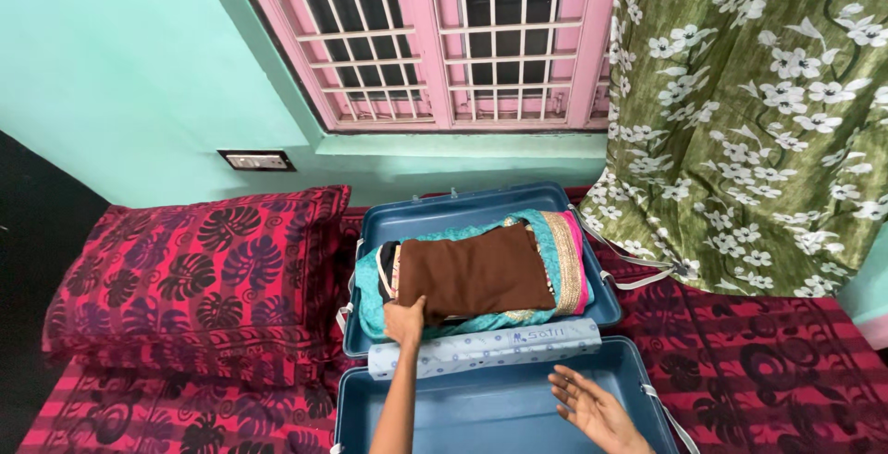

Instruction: The person removes folded clothes from a blue suitcase on a bed and places them into an open wardrobe. The person handles a yellow t-shirt, a patterned cloth, a light blue cloth, an orange cloth, a black cloth, and a brown cloth one at a time, stacking them on shelves inside the wardrobe.

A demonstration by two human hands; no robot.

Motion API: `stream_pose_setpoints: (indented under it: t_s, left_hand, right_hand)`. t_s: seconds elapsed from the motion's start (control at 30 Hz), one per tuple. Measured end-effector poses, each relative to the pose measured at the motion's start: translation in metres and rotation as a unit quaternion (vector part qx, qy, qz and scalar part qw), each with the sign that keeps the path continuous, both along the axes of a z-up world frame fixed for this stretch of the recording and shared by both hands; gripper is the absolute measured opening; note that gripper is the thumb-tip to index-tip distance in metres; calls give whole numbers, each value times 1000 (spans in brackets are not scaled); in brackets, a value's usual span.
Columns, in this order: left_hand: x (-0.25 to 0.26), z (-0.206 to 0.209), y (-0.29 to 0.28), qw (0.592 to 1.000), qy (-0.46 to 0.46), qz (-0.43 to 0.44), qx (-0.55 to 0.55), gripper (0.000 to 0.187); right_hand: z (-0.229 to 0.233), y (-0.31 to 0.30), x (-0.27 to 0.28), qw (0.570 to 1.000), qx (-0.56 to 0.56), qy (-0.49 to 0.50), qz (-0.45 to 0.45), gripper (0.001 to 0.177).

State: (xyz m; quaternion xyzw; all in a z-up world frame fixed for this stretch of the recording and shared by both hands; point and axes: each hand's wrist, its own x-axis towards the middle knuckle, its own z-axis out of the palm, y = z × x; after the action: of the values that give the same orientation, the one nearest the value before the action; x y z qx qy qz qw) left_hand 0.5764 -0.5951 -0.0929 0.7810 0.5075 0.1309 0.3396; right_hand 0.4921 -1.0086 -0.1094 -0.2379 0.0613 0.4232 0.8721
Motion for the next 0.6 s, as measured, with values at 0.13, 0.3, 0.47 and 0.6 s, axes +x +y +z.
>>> stream_pose_setpoints:
  t_s: [0.13,0.3,0.47,0.6]
  left_hand:
    - [3,5,-7,978,-126,-107,-128,63]
    - [-11,36,-39,876,-350,-150,-295,55]
    - [-64,92,-96,771,-428,-241,-405,54]
    - [-122,132,-153,733,-446,-290,-425,58]
  right_hand:
    - [-1,14,-1,999,20,-26,8,47]
    - [11,12,7,998,31,-62,3,48]
    - [33,2,17,994,34,-80,-68,51]
    - [52,-2,14,982,-76,-114,-126,57]
